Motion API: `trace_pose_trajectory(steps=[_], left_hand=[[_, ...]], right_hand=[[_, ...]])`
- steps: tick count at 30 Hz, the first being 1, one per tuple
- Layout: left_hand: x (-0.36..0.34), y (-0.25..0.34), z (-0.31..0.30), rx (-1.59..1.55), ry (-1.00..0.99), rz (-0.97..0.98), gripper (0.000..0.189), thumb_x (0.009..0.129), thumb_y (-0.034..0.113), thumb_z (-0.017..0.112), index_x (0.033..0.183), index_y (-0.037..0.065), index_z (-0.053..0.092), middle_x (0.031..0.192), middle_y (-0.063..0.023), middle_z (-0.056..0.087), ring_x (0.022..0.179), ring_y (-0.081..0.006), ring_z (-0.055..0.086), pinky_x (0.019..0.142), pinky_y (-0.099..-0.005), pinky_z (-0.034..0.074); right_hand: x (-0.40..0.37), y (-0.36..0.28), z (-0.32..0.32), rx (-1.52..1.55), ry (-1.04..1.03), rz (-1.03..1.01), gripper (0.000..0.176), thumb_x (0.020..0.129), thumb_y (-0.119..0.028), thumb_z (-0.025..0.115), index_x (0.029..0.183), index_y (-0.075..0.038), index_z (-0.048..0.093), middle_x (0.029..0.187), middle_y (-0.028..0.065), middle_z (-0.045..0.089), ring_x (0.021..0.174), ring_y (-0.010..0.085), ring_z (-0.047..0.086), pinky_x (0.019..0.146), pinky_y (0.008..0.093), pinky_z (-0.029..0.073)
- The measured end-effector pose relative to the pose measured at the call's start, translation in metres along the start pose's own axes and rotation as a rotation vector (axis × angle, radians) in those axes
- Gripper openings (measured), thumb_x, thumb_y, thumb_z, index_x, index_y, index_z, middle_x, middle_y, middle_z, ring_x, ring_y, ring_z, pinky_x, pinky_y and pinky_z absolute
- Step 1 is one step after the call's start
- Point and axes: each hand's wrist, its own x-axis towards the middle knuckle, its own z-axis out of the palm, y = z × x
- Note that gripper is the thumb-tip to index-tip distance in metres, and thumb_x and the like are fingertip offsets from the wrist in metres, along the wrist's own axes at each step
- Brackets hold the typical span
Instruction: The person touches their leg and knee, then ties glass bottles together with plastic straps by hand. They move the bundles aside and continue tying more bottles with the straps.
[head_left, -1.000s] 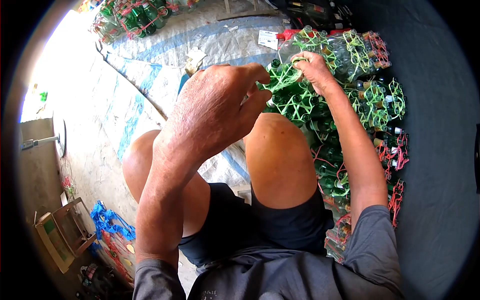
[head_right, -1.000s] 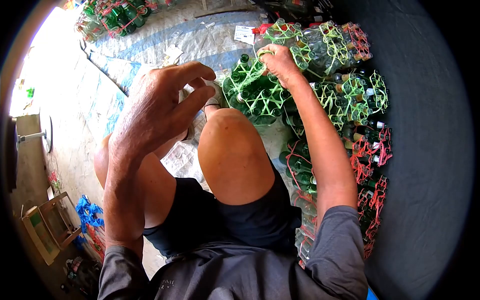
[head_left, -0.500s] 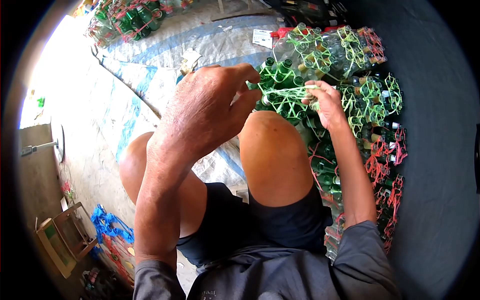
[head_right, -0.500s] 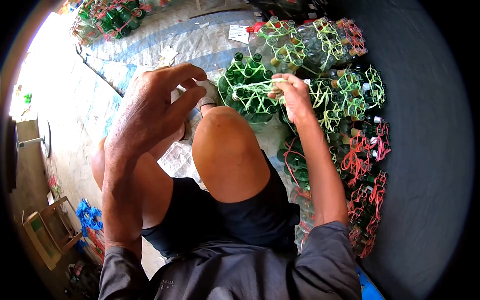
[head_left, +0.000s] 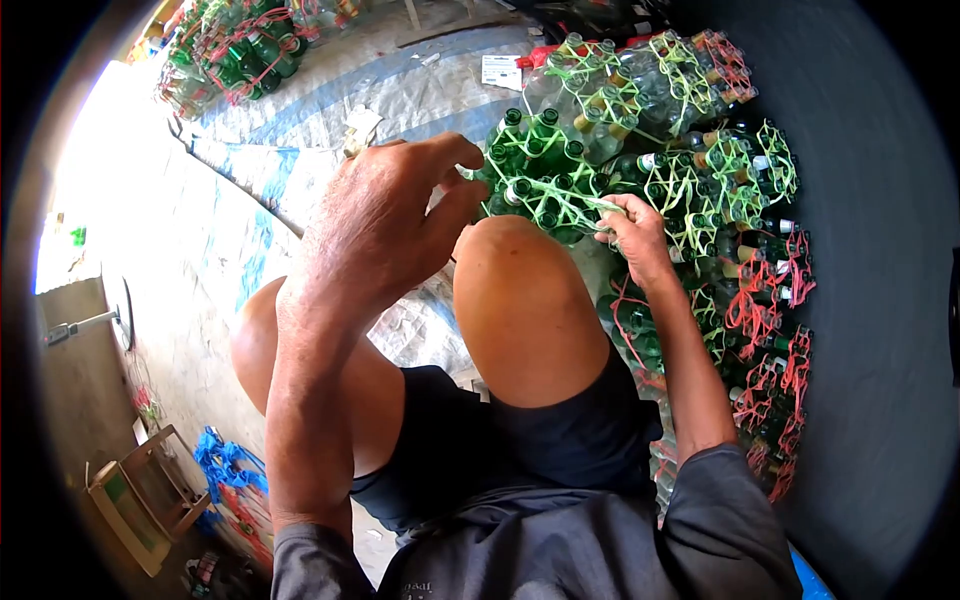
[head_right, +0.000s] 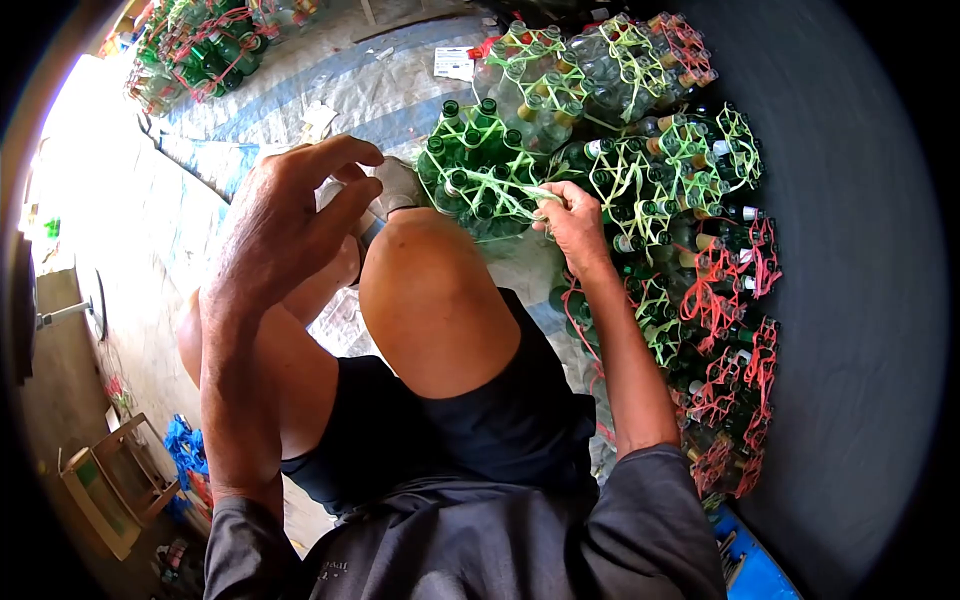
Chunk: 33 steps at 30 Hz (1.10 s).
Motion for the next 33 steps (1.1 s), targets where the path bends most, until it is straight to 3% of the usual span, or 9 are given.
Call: trace_pose_trajectory(steps=[6,9,10,14,16,17,23,27,33], left_hand=[[-0.001,0.0,0.002,-0.01,-0.008,0.004,0.029,0.097,0.018,0.072,0.123,0.005,0.077,0.1,-0.0146,0.081,0.067,-0.0237,0.069,0.065,-0.0384,0.056],[-0.001,0.0,0.002,-0.006,-0.014,0.011,0.029,0.097,0.018,0.072,0.123,0.005,0.077,0.1,-0.0144,0.08,0.069,-0.0251,0.071,0.067,-0.039,0.057],[-0.001,-0.001,0.002,-0.005,-0.011,0.015,0.029,0.098,0.018,0.072,0.123,0.005,0.076,0.1,-0.0145,0.08,0.07,-0.0255,0.071,0.067,-0.039,0.057],[-0.001,0.0,0.002,-0.004,-0.015,0.004,0.029,0.098,0.018,0.071,0.123,0.004,0.076,0.1,-0.0149,0.08,0.074,-0.0265,0.073,0.069,-0.0392,0.058],[-0.001,0.003,-0.001,-0.019,-0.024,-0.027,0.031,0.097,0.022,0.069,0.12,0.003,0.076,0.099,-0.0184,0.081,0.084,-0.0353,0.077,0.079,-0.0457,0.06],[-0.001,0.005,-0.002,-0.027,-0.028,-0.043,0.032,0.097,0.024,0.068,0.118,0.002,0.076,0.099,-0.0202,0.082,0.089,-0.0398,0.079,0.083,-0.049,0.06],[0.001,0.004,-0.007,-0.024,-0.002,-0.04,0.033,0.097,0.024,0.068,0.118,0.0,0.076,0.098,-0.0197,0.082,0.087,-0.0386,0.079,0.083,-0.0475,0.06],[0.002,0.004,-0.009,-0.027,0.042,-0.039,0.032,0.097,0.023,0.069,0.118,0.001,0.076,0.099,-0.0201,0.082,0.087,-0.0382,0.079,0.083,-0.0472,0.06],[0.004,-0.002,-0.005,-0.048,0.047,-0.056,0.031,0.098,0.022,0.07,0.12,0.002,0.076,0.1,-0.0184,0.082,0.08,-0.0336,0.076,0.076,-0.0442,0.059]], right_hand=[[-0.003,0.016,-0.008,-0.141,-0.01,-0.041,0.03,0.101,-0.011,0.07,0.128,0.001,0.071,0.111,0.0054,0.074,0.098,0.0133,0.071,0.087,0.0333,0.062],[-0.004,0.029,-0.011,-0.259,0.04,-0.179,0.029,0.093,-0.013,0.075,0.119,0.002,0.075,0.101,0.009,0.077,0.088,0.0165,0.073,0.082,0.0321,0.061],[-0.011,0.021,-0.01,-0.345,0.051,-0.213,0.038,0.091,-0.017,0.078,0.123,0.002,0.073,0.11,0.0158,0.076,0.097,0.0247,0.075,0.089,0.0374,0.061],[-0.015,0.027,-0.014,-0.561,0.068,-0.297,0.049,0.091,-0.022,0.08,0.133,0.001,0.068,0.128,0.0212,0.069,0.118,0.0331,0.071,0.103,0.0437,0.057],[-0.027,0.016,-0.017,-0.665,0.06,-0.268,0.058,0.091,-0.025,0.082,0.14,0.002,0.065,0.139,0.0222,0.065,0.129,0.035,0.068,0.109,0.0454,0.056],[-0.029,0.015,-0.018,-0.696,0.065,-0.268,0.06,0.091,-0.027,0.083,0.14,0.001,0.064,0.138,0.0223,0.065,0.13,0.0357,0.067,0.111,0.0464,0.054],[-0.042,-0.001,-0.024,-0.89,0.182,-0.395,0.061,0.091,-0.037,0.082,0.139,-0.003,0.064,0.132,0.023,0.064,0.125,0.0406,0.063,0.11,0.0473,0.05],[-0.05,-0.022,-0.011,-0.688,0.241,-0.524,0.036,0.098,-0.023,0.076,0.126,0.0,0.072,0.122,0.0183,0.072,0.115,0.0369,0.07,0.103,0.0455,0.055],[-0.096,-0.082,0.032,-0.262,0.108,-0.499,0.028,0.103,-0.018,0.075,0.124,0.001,0.074,0.116,0.0122,0.075,0.105,0.023,0.074,0.093,0.0354,0.057]])
